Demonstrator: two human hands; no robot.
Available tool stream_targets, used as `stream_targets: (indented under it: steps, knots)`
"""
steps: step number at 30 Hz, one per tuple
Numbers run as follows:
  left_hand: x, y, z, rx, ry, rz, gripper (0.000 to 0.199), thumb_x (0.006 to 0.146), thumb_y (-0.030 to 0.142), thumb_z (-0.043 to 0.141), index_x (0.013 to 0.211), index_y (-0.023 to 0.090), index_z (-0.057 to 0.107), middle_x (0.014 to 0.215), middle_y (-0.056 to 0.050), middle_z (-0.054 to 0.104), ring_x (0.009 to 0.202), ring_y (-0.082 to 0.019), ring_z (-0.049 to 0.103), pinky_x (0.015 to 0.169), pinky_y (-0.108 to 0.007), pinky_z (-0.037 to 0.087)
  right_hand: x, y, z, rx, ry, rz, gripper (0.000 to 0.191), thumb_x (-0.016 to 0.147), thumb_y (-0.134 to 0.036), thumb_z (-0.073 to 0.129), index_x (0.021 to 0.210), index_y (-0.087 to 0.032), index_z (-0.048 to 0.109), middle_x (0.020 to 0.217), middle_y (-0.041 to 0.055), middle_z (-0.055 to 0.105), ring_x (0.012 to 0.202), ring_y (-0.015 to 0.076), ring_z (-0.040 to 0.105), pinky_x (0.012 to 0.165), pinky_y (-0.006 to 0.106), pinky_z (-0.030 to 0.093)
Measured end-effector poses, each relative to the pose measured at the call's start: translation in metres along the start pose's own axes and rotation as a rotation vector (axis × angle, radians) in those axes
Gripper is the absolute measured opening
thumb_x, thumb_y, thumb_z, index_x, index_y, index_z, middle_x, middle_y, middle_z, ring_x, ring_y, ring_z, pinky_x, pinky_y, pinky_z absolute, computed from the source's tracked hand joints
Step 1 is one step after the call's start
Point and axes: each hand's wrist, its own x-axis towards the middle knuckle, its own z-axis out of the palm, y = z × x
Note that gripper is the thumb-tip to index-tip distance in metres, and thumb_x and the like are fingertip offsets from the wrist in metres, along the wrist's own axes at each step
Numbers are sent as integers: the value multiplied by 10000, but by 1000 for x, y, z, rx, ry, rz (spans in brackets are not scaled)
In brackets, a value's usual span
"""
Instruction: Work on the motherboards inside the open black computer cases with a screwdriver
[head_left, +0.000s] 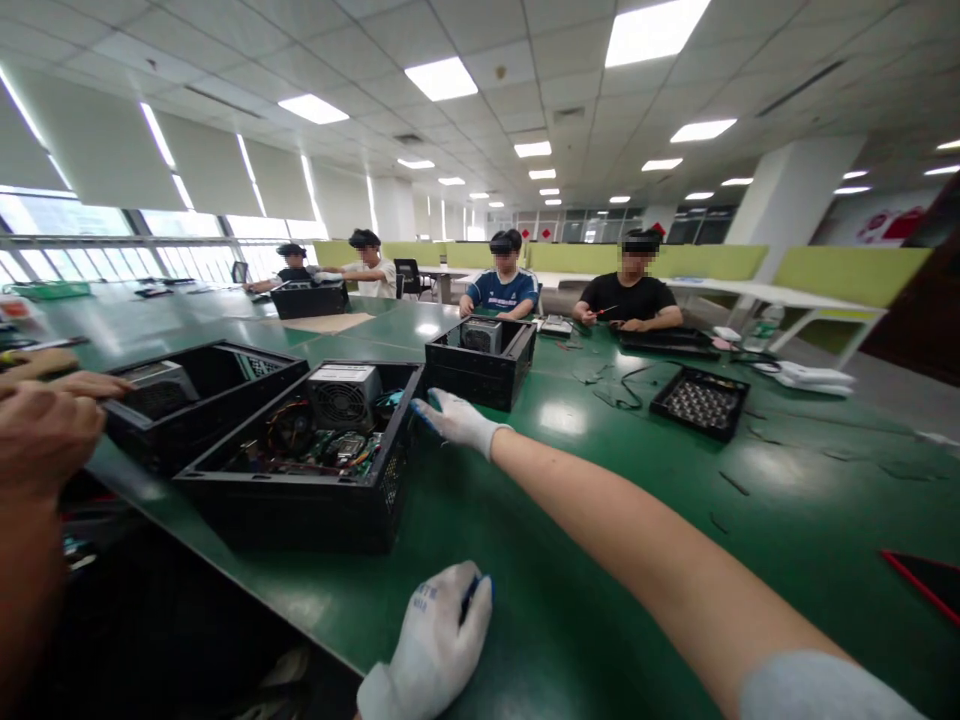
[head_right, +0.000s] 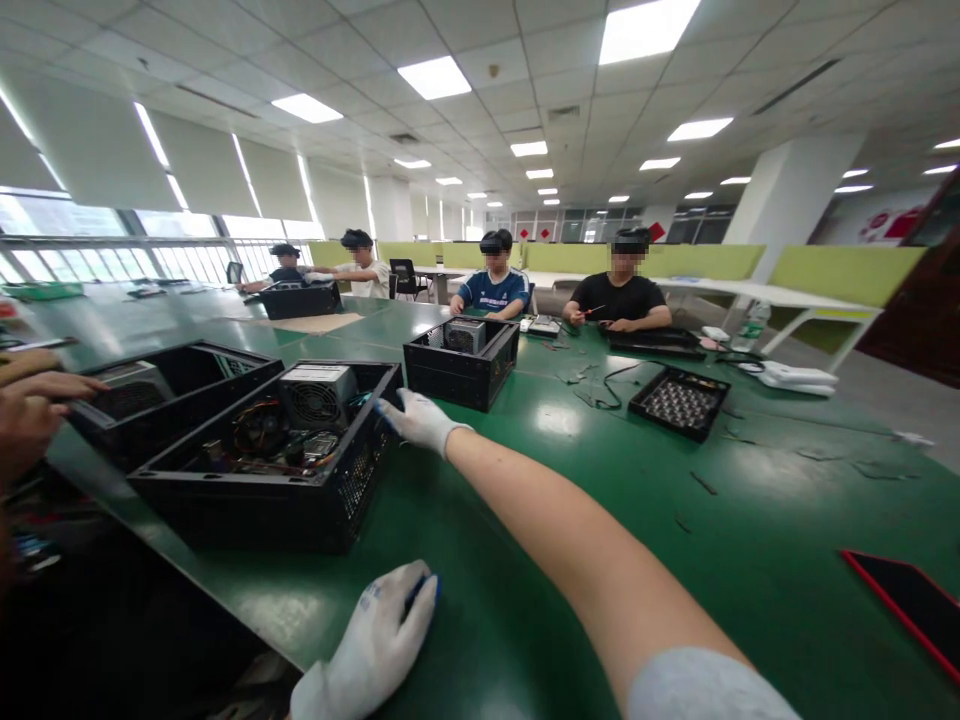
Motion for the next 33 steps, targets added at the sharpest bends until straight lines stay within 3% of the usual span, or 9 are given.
stream_targets:
  steps: [3, 6, 9, 16, 21, 27, 30, 33]
  knots:
    - [-3, -2, 0, -57, -82, -45, 268, 1053, 340, 457, 878, 236, 631, 810, -30, 712, 739, -194, 709, 676, -308, 552, 7, 37, -33, -281, 135, 81, 595, 992, -500, 631, 1498, -211, 516, 1613, 142, 441, 1463, 350, 435, 1200, 624, 328]
    - [-1, -3, 0, -67, -122, -26, 243, 1026, 323, 480, 831, 239, 596, 759, -16, 671, 705, -190, 681, 653, -306, 514, 17, 65, -64, -506, 218, 144, 507, 983, -399, 675, 1441, -212, 562, 1547, 127, 497, 1374, 334, 518, 1126, 607, 435]
    - [0, -5, 3, -53, -111, 26, 208, 1003, 312, 498, 824, 239, 576, 740, -17, 654, 677, -188, 668, 648, -311, 498, 33, 80, -85, -651, 221, 186, 464, 989, -391, 671, 1401, -195, 586, 1462, 123, 567, 1276, 301, 595, 1057, 556, 510]
    - [-5, -12, 14, -63, -48, 67, 133, 989, 303, 514, 961, 221, 615, 780, -32, 679, 685, -196, 672, 700, -351, 523, 72, 90, -90, -807, 108, 230, 422, 997, -398, 664, 1356, -184, 610, 1374, 113, 623, 1172, 264, 651, 979, 497, 567]
    - [-1, -12, 13, -54, -122, -7, 158, 969, 321, 517, 850, 239, 580, 750, -33, 675, 690, -211, 686, 651, -339, 498, 76, 82, -86, -881, 114, 266, 425, 997, -394, 663, 1363, -186, 606, 1385, 115, 616, 1183, 268, 647, 985, 503, 564]
    - [0, -8, 8, -34, -144, -47, 192, 972, 345, 510, 833, 239, 589, 753, -28, 675, 702, -217, 685, 659, -345, 500, 45, 72, -97, -908, 78, 266, 420, 999, -410, 658, 1350, -185, 614, 1368, 112, 626, 1178, 265, 648, 989, 503, 559]
    - [1, -4, 4, -35, -150, -51, 223, 982, 341, 493, 815, 231, 592, 746, -30, 670, 702, -212, 678, 653, -342, 490, 7, 69, -107, -908, 48, 247, 448, 1002, -471, 630, 1342, -181, 616, 1351, 121, 634, 1188, 277, 635, 1000, 513, 534]
    - [2, -1, 0, -54, -164, -59, 235, 997, 325, 487, 818, 225, 602, 762, -29, 673, 721, -201, 680, 668, -329, 491, -50, 63, -117, -912, 28, 194, 492, 1000, -536, 558, 1289, -149, 649, 1288, 184, 675, 1200, 353, 595, 999, 545, 461]
